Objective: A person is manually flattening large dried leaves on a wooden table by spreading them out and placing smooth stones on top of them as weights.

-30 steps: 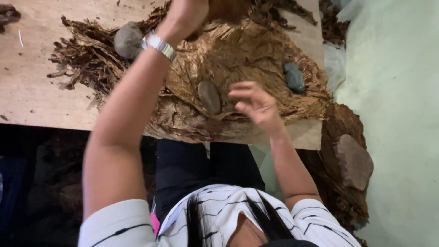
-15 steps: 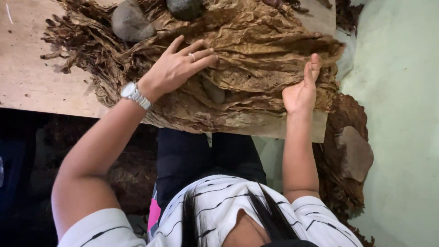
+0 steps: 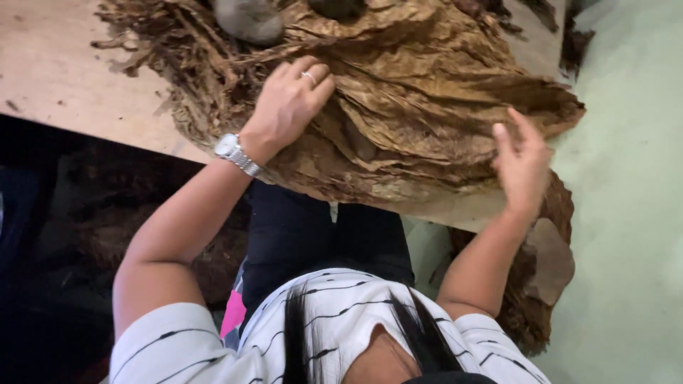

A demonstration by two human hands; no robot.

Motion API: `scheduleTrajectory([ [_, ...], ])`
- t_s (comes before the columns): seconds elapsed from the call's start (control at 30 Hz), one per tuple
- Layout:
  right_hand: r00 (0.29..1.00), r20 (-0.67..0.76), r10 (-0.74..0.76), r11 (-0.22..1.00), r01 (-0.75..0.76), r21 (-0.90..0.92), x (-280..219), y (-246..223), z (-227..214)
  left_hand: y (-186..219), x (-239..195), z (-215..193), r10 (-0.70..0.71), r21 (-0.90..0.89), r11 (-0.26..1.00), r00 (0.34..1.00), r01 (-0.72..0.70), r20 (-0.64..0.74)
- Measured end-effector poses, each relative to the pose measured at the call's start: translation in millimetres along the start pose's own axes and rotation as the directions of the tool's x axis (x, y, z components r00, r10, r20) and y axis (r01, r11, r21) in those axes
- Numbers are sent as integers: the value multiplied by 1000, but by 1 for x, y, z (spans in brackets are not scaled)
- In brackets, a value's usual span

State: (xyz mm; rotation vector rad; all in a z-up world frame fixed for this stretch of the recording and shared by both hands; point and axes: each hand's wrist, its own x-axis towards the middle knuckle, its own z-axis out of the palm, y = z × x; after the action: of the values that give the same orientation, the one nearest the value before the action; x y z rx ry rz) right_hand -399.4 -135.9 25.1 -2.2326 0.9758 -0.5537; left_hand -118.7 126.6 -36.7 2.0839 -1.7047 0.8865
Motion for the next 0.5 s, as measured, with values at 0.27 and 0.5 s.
scheduleTrajectory([
  [0.27, 672, 103, -733, 679, 732, 56, 59, -121, 93, 5, -1, -4, 4, -205, 979, 998, -17, -63],
  [0.5, 373, 428, -823, 563, 635, 529, 114, -162, 168, -1, -6, -21, -47, -279, 959, 999, 40, -20],
])
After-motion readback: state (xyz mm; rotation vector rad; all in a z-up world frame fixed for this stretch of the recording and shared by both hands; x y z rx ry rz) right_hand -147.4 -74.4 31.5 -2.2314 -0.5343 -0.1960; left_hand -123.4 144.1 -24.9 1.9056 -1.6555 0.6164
